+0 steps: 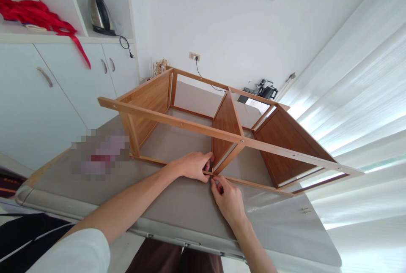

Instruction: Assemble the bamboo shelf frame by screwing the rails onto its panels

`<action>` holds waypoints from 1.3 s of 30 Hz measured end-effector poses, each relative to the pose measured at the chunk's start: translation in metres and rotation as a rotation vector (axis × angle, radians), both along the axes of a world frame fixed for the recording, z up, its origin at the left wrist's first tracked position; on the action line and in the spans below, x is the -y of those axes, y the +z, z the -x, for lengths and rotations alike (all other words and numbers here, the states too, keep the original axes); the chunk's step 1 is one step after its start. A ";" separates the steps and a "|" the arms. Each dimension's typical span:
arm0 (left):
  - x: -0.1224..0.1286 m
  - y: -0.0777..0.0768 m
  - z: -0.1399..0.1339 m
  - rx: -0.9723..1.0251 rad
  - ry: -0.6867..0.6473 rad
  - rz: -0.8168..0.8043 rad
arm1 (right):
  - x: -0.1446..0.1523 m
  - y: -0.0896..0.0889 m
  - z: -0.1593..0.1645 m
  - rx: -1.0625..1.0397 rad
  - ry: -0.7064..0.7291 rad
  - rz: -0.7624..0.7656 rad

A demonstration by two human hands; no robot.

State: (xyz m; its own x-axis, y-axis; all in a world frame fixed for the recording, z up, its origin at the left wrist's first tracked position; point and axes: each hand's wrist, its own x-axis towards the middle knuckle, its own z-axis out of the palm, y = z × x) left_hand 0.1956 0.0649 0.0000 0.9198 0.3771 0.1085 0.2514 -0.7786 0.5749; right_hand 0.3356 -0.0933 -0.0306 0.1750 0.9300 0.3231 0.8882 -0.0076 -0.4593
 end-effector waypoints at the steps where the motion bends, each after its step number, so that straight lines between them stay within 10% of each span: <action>1: 0.000 0.000 0.000 -0.003 0.002 -0.001 | 0.000 0.000 0.000 -0.004 0.001 0.004; 39: 0.001 0.003 -0.001 -0.032 0.026 0.013 | -0.002 -0.008 -0.004 -0.011 0.001 -0.021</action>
State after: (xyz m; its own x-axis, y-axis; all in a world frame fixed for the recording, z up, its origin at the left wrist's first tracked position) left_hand 0.1962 0.0638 0.0032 0.9125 0.4024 0.0741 0.2901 -0.7640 0.5763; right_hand 0.3394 -0.0916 -0.0384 0.1779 0.9233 0.3404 0.8834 0.0026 -0.4687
